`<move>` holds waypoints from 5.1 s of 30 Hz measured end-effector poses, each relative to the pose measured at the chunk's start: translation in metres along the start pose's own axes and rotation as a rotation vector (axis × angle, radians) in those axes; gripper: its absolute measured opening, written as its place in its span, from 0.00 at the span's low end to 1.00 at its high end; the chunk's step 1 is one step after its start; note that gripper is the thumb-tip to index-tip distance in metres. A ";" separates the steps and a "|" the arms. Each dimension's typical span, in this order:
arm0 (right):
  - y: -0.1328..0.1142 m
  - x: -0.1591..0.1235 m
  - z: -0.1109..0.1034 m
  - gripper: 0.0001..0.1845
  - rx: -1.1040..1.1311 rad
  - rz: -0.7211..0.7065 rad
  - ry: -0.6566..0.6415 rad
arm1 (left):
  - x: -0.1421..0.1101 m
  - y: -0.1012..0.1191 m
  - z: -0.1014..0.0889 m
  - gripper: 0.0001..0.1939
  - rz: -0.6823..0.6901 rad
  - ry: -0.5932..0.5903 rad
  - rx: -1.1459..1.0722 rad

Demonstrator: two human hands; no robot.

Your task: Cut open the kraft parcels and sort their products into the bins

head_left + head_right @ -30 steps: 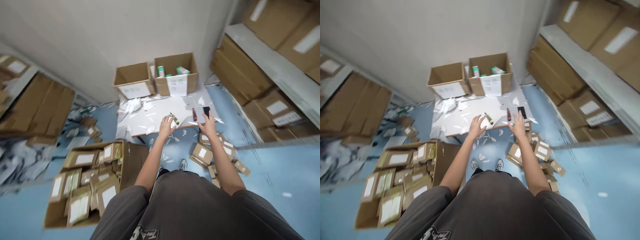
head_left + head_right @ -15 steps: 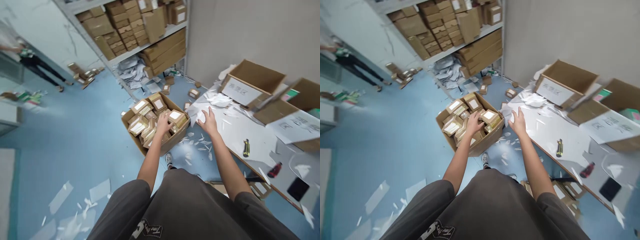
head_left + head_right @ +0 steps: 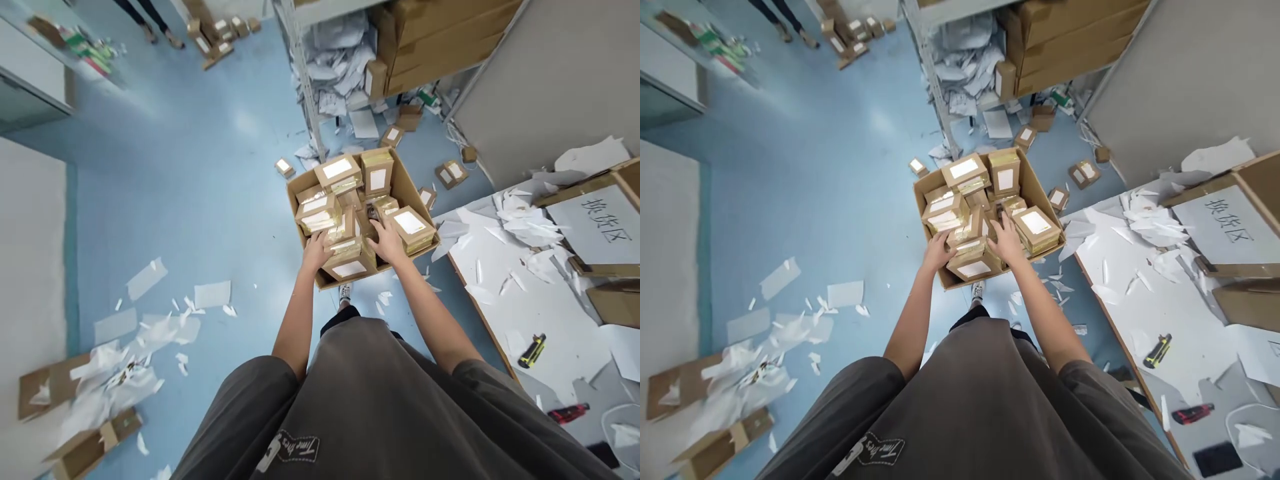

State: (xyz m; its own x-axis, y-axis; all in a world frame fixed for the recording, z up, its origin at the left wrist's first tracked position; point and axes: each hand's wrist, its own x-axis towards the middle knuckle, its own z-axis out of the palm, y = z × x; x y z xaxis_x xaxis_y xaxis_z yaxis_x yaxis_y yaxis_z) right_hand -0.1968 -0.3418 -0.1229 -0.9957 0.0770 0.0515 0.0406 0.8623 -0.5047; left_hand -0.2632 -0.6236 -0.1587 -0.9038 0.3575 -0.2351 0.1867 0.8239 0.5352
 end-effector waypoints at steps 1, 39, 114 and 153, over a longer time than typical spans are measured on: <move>0.001 -0.005 0.012 0.33 0.011 -0.008 -0.047 | -0.007 -0.007 0.015 0.42 -0.031 -0.040 -0.023; 0.129 -0.150 -0.146 0.18 0.044 0.616 0.631 | 0.074 0.329 0.081 0.23 0.660 -0.064 -0.057; 0.390 -0.349 -0.215 0.35 0.194 1.237 0.552 | 0.025 0.606 0.391 0.34 0.742 -0.683 -0.004; 0.369 -0.383 -0.150 0.34 0.230 1.180 0.374 | 0.021 0.521 0.402 0.31 0.994 -0.904 0.000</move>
State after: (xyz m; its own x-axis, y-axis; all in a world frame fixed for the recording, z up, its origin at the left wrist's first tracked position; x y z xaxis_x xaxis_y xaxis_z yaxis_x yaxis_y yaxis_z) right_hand 0.2121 0.0222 -0.1992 -0.2769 0.9091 -0.3112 0.8351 0.0675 -0.5459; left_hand -0.0297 -0.0103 -0.2110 0.1839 0.9626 -0.1987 0.6102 0.0467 0.7909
